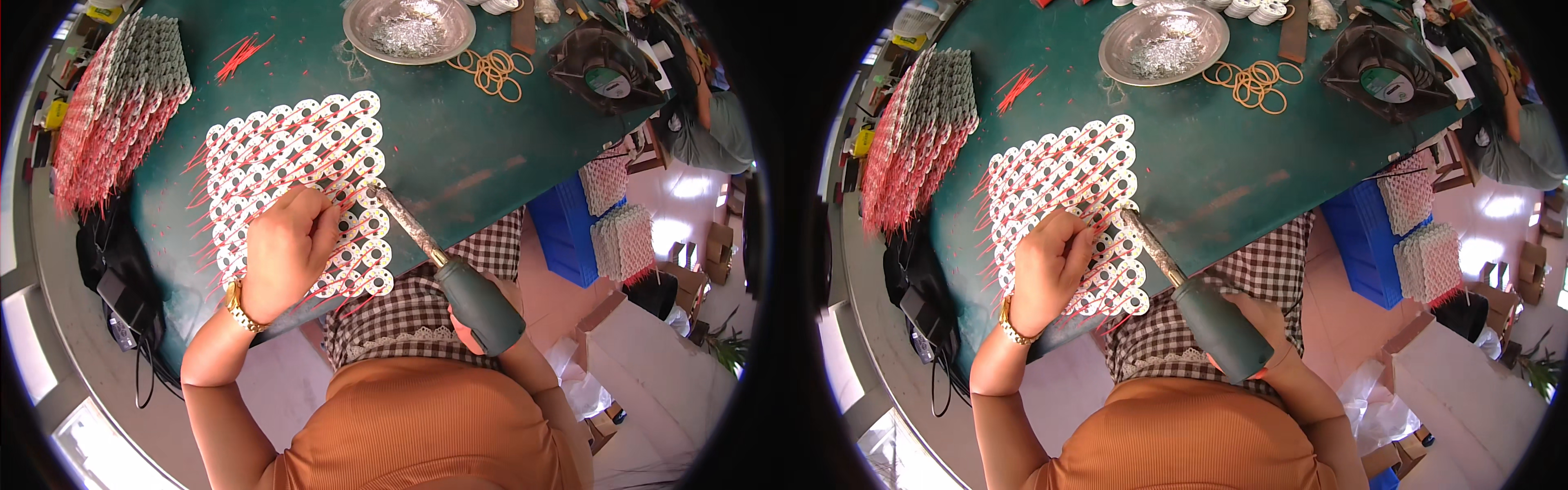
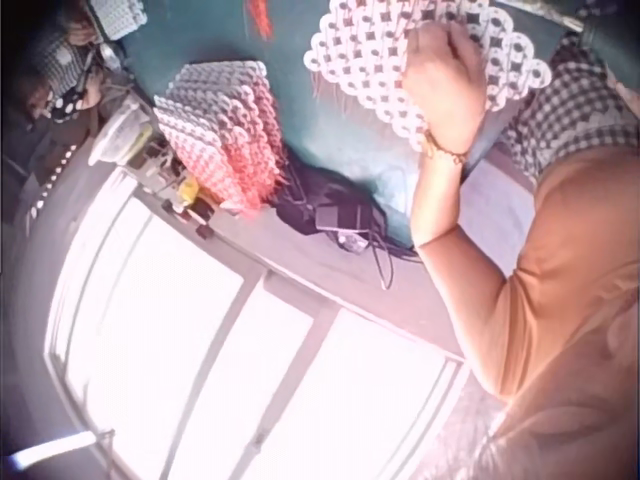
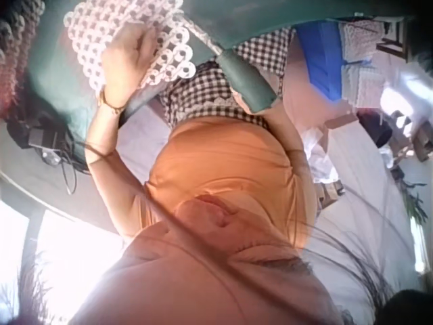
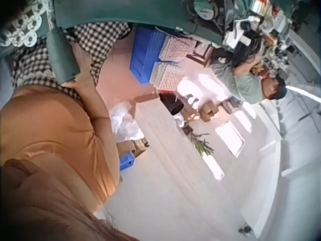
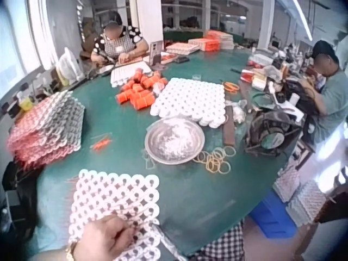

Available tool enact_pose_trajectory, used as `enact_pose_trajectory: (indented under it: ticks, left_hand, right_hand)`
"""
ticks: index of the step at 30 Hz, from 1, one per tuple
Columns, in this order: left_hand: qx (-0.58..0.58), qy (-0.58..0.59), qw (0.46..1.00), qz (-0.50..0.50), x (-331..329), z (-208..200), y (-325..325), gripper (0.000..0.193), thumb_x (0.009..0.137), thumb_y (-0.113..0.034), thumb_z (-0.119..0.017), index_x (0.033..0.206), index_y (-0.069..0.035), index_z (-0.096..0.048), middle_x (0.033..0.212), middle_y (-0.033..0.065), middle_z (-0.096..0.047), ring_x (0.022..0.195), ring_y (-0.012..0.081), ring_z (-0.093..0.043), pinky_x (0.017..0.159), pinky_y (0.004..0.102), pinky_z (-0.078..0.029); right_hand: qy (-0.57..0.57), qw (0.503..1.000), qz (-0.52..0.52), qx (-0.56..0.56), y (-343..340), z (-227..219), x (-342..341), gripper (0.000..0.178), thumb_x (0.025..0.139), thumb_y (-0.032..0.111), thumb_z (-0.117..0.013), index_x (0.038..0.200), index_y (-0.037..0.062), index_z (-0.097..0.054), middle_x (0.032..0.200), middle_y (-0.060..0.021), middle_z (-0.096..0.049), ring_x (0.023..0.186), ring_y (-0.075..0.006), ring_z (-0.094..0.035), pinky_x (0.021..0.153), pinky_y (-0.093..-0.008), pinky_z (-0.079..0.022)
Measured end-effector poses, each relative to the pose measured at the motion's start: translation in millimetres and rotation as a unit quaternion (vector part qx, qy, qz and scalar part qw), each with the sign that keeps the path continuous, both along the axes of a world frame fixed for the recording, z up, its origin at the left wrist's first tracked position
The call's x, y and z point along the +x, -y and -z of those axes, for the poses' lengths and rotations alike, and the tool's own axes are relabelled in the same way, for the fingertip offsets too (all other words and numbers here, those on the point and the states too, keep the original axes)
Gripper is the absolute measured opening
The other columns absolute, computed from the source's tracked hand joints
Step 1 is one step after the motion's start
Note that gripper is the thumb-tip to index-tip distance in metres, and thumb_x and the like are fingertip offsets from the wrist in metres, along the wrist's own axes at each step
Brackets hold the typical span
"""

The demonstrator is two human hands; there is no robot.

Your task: The person solders wires onto a grid of circuit boards using a soldering iron, stacks the finished board aside, places a new circuit board sheet on the table, and solders wires onto the new sheet with the soldering iron.

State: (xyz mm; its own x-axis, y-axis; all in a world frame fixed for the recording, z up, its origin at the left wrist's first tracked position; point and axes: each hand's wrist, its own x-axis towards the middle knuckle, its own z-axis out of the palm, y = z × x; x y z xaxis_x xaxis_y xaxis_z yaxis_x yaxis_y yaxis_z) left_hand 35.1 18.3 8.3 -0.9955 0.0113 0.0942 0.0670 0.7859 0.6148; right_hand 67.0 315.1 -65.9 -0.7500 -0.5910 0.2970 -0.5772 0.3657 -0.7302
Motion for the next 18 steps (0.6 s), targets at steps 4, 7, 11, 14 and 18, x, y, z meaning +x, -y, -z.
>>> enact_pose_trajectory:
  ticks: [4, 7, 11, 14, 18]
  left_hand:
    - [-0.009, -0.005, 1.0, -0.003, -1, 1, -2, 0.008, 0.088, -0.003, -0.064, 0.081, 0.0, -0.061, 0.072, 0.0127, -0.058, 0.058, 0.0277, -0.056, 0.055, 0.0367, -0.044]
    - [-0.002, -0.004, 1.0, -0.001, -2, 0, -2, 0.008, 0.087, -0.003, -0.064, 0.081, -0.001, -0.06, 0.072, 0.0124, -0.058, 0.058, 0.0278, -0.057, 0.055, 0.037, -0.045]
    - [-0.011, -0.012, 1.0, 0.009, -2, 0, -1, 0.01, 0.087, -0.006, -0.065, 0.08, -0.003, -0.059, 0.073, 0.0119, -0.06, 0.059, 0.0296, -0.059, 0.053, 0.0392, -0.046]
    - [-0.015, -0.017, 1.0, 0.011, -2, 2, 0, 0.01, 0.087, -0.007, -0.065, 0.08, -0.003, -0.059, 0.073, 0.0118, -0.059, 0.059, 0.0295, -0.059, 0.053, 0.0396, -0.046]
    - [-0.021, -0.021, 0.999, 0.028, -1, 0, 2, 0.014, 0.088, -0.01, -0.065, 0.079, -0.003, -0.057, 0.074, 0.0122, -0.059, 0.062, 0.0321, -0.061, 0.053, 0.0427, -0.047]
  right_hand:
    - [-0.053, 0.996, -0.011, 0.066, -2, -4, -7, 0.042, 0.072, 0.035, -0.076, 0.097, 0.0029, -0.066, 0.089, -0.0079, -0.064, 0.059, -0.0206, -0.063, 0.047, -0.0308, -0.05]
    - [0.163, 0.986, -0.006, 0.019, -15, 17, 10, 0.041, 0.071, 0.034, -0.077, 0.096, 0.0029, -0.065, 0.088, -0.0082, -0.064, 0.058, -0.0208, -0.063, 0.046, -0.0309, -0.049]
    - [0.336, 0.939, 0.06, -0.043, -16, 23, 12, 0.041, 0.072, 0.034, -0.077, 0.097, 0.0041, -0.066, 0.082, -0.0076, -0.065, 0.057, -0.0212, -0.062, 0.048, -0.0319, -0.048]
    - [0.008, 0.998, 0.058, 0.007, -1, -9, -3, 0.041, 0.073, 0.032, -0.076, 0.1, 0.0019, -0.067, 0.075, -0.0091, -0.065, 0.054, -0.0224, -0.061, 0.049, -0.0326, -0.048]
    - [0.586, 0.784, 0.202, -0.036, 6, -29, -13, 0.027, 0.083, 0.029, -0.063, 0.066, 0.0117, -0.051, 0.059, -0.0022, -0.052, 0.049, -0.0154, -0.048, 0.049, -0.0303, -0.042]
